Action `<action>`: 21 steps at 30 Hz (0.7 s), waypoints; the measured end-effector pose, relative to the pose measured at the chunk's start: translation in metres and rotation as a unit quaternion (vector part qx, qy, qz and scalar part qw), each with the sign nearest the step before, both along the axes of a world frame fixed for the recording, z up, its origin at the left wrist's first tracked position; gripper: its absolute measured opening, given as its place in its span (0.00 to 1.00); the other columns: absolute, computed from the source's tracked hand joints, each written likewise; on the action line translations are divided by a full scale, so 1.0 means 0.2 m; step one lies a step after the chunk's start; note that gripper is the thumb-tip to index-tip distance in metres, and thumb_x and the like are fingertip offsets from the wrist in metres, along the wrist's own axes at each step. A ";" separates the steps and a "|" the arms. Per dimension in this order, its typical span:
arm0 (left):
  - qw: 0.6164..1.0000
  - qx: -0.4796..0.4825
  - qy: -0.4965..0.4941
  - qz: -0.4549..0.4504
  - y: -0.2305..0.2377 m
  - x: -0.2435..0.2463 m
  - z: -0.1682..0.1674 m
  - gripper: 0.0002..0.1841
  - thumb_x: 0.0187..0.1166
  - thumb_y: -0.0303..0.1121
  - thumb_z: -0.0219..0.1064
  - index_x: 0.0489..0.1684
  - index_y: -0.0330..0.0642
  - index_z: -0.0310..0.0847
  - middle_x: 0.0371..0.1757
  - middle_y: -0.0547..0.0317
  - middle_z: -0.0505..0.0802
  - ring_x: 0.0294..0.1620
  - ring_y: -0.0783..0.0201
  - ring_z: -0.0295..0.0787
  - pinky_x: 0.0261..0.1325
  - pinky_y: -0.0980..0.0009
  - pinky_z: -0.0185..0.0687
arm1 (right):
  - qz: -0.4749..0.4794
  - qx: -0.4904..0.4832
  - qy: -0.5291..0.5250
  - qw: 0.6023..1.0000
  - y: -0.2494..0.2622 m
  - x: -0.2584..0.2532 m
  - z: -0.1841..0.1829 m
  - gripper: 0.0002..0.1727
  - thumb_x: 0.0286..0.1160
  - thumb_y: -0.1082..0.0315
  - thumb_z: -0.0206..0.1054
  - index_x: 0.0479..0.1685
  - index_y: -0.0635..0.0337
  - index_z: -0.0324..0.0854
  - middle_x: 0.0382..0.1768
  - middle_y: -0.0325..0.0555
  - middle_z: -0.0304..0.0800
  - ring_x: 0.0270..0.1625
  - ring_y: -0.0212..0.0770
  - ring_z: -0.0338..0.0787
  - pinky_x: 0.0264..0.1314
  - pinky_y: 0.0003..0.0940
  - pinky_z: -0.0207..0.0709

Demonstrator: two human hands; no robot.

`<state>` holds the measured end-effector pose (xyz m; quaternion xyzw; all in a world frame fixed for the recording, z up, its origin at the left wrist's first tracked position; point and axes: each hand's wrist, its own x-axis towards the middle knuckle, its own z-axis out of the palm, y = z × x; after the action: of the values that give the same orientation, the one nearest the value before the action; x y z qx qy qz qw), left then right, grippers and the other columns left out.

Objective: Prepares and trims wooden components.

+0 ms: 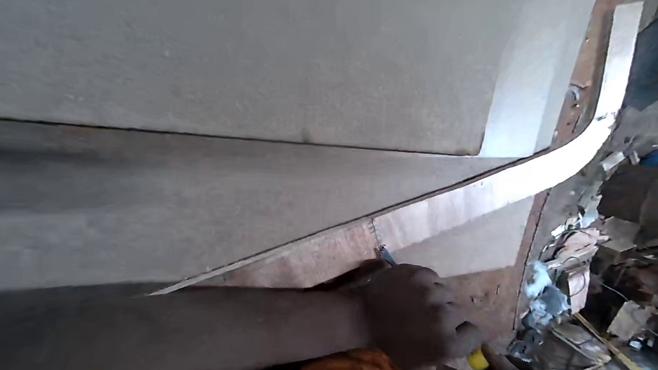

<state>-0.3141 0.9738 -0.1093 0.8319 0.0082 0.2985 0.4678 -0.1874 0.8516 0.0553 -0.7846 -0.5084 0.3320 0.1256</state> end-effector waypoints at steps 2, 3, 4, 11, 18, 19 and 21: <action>1.000 0.008 0.023 -0.009 0.00 0.01 0.00 0.31 0.74 0.71 0.62 0.23 0.50 0.84 0.17 0.64 0.83 0.20 0.62 0.82 0.23 0.64 0.74 | 0.054 0.048 -0.118 0.990 -0.07 -0.01 -0.09 0.10 0.78 0.67 0.71 0.48 0.62 0.93 0.35 0.56 0.94 0.37 0.41 0.94 0.44 0.27 0.86; 0.999 0.014 0.041 -0.017 0.01 0.02 0.00 0.31 0.73 0.71 0.63 0.23 0.51 0.84 0.18 0.65 0.83 0.20 0.63 0.82 0.22 0.65 0.74 | 0.081 0.070 -0.183 0.977 -0.09 -0.02 -0.14 0.08 0.78 0.66 0.69 0.44 0.59 0.93 0.31 0.56 0.92 0.32 0.45 0.92 0.37 0.31 0.83; 0.998 0.016 0.058 -0.025 0.01 0.02 0.00 0.30 0.73 0.71 0.64 0.21 0.51 0.83 0.17 0.66 0.83 0.20 0.64 0.82 0.21 0.65 0.74 | 0.089 0.085 -0.213 0.969 -0.11 -0.02 -0.19 0.09 0.78 0.65 0.68 0.42 0.58 0.93 0.29 0.56 0.91 0.29 0.47 0.91 0.34 0.33 0.81; 0.984 0.063 0.149 -0.068 -0.01 0.02 0.01 0.29 0.73 0.68 0.64 0.21 0.50 0.84 0.15 0.65 0.81 0.19 0.62 0.84 0.20 0.61 0.77 | -0.031 0.115 0.011 0.993 -0.39 0.03 -0.47 0.18 0.81 0.55 0.71 0.66 0.43 0.89 0.43 0.38 0.96 0.40 0.28 0.93 0.43 0.24 0.89; 0.967 0.117 0.191 -0.120 -0.01 0.03 0.01 0.34 0.73 0.72 0.60 0.16 0.48 0.79 0.16 0.63 0.80 0.18 0.60 0.81 0.17 0.59 0.73 | -0.240 0.031 0.417 0.876 -0.46 -0.06 -0.65 0.09 0.78 0.56 0.69 0.49 0.43 0.92 0.26 0.33 0.89 0.21 0.21 0.81 0.21 0.18 0.74; 0.960 0.129 0.203 -0.140 0.00 0.02 0.01 0.33 0.75 0.71 0.59 0.17 0.48 0.79 0.17 0.63 0.80 0.19 0.60 0.82 0.18 0.59 0.74 | -0.260 0.038 0.448 0.855 -0.47 -0.11 -0.67 0.08 0.75 0.61 0.68 0.46 0.43 0.92 0.25 0.32 0.89 0.20 0.21 0.80 0.21 0.19 0.75; 0.959 0.126 0.207 -0.148 0.02 0.03 0.01 0.32 0.75 0.69 0.61 0.19 0.48 0.81 0.17 0.63 0.81 0.20 0.59 0.83 0.20 0.58 0.75 | -0.211 0.113 0.347 0.907 -0.46 -0.13 -0.71 0.12 0.79 0.59 0.69 0.57 0.39 0.91 0.32 0.27 0.92 0.26 0.18 0.83 0.29 0.17 0.80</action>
<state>-0.3079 0.9768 -0.1083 0.9195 -0.0558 0.0461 0.3863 -0.2137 0.7600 -0.0877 -0.6897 -0.2895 0.4891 0.4486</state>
